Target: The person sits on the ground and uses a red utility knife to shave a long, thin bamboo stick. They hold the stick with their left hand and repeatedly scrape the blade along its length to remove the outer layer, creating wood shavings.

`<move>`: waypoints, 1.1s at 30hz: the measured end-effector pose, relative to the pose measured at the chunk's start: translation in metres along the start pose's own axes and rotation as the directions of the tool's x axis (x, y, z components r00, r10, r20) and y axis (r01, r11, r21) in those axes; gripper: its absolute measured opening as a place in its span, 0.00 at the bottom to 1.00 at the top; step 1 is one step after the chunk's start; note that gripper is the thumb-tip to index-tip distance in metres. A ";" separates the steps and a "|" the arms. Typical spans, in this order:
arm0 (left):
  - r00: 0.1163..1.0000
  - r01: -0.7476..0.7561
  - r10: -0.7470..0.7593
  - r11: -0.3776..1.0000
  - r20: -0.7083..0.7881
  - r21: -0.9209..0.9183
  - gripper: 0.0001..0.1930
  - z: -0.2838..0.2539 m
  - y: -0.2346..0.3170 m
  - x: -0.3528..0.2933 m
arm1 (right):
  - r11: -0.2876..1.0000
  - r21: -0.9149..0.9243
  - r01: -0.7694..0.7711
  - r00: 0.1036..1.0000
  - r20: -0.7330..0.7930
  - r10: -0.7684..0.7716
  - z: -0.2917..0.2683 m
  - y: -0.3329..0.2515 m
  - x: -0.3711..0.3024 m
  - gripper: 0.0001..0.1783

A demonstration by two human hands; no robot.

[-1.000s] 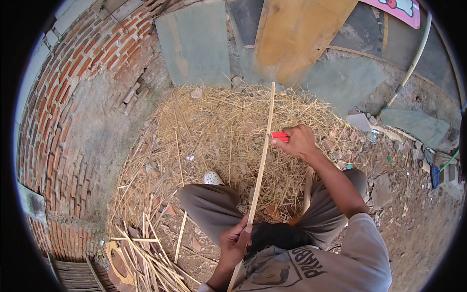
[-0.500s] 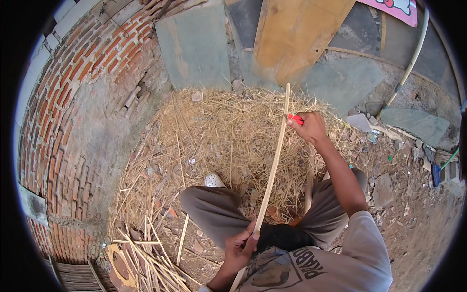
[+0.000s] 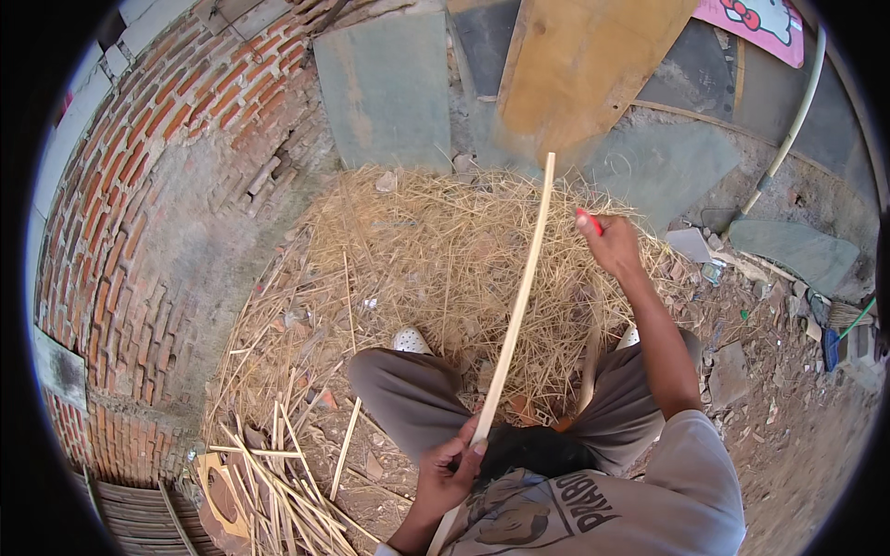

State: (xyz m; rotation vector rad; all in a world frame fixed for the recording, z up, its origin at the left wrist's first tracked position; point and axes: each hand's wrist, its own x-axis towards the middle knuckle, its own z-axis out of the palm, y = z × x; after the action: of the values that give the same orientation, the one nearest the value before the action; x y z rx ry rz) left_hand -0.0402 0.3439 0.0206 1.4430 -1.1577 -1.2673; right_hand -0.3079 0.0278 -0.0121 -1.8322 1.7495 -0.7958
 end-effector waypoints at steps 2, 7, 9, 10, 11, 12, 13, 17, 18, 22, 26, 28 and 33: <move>0.999 -0.016 0.016 1.000 -0.050 0.002 0.17 0.000 0.011 0.014 | 0.927 0.014 0.376 0.926 -0.057 -0.374 0.025 -0.020 -0.036 0.41; 0.995 -0.073 0.077 0.996 -0.069 0.050 0.16 0.000 0.012 0.023 | 0.713 -0.017 0.701 0.713 0.036 -0.700 0.044 -0.047 -0.071 0.39; 0.997 -0.041 0.046 0.997 -0.061 0.071 0.17 0.003 0.016 0.021 | 0.770 -0.024 0.638 0.770 0.030 -0.637 0.043 -0.045 -0.067 0.38; 0.997 -0.051 0.054 0.996 -0.047 0.071 0.17 0.004 0.015 0.021 | 0.819 -0.032 0.573 0.819 0.023 -0.573 0.041 -0.042 -0.059 0.38; 0.997 -0.060 0.062 0.996 -0.034 0.071 0.17 0.005 0.013 0.022 | 0.862 -0.038 0.505 0.863 0.015 -0.504 0.039 -0.038 -0.052 0.37; 0.997 -0.069 0.071 0.995 -0.020 0.068 0.17 0.006 0.012 0.023 | 0.874 -0.053 0.483 0.876 0.037 -0.482 0.038 -0.033 -0.047 0.37; 0.998 -0.054 0.055 0.997 -0.019 0.055 0.17 0.007 0.014 0.022 | 0.884 -0.067 0.462 0.887 0.058 -0.458 0.037 -0.027 -0.042 0.37; 1.000 -0.013 0.014 0.999 -0.027 0.043 0.17 0.007 0.021 0.023 | 0.851 -0.073 0.520 0.853 0.090 -0.514 0.041 -0.035 -0.060 0.37; 0.999 -0.003 0.005 0.999 -0.036 0.051 0.17 0.006 0.021 0.023 | 0.827 -0.099 0.554 0.832 0.108 -0.544 0.044 -0.037 -0.063 0.38; 0.998 -0.066 0.066 0.994 0.006 0.088 0.17 0.005 0.015 0.024 | 0.748 -0.123 0.652 0.751 -0.032 -0.660 0.039 -0.026 -0.043 0.38; 0.998 -0.044 0.042 0.998 0.042 0.038 0.17 0.006 0.010 0.019 | 0.825 -0.191 0.532 0.819 -0.129 -0.559 0.030 -0.013 -0.022 0.38; 0.998 -0.012 0.010 0.999 0.061 0.034 0.17 0.008 0.008 0.016 | 0.882 -0.157 0.445 0.875 -0.134 -0.466 0.030 -0.001 -0.012 0.38; 0.993 0.000 -0.001 1.000 0.116 0.009 0.18 0.006 0.008 0.011 | 0.910 -0.185 0.372 0.913 -0.106 -0.395 0.019 0.006 -0.005 0.38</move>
State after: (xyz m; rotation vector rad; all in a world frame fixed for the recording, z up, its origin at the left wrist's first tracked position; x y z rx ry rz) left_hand -0.0468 0.3311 0.0258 1.3913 -1.2411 -1.3631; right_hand -0.2990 0.0311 -0.0305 -2.3277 1.5933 -0.9778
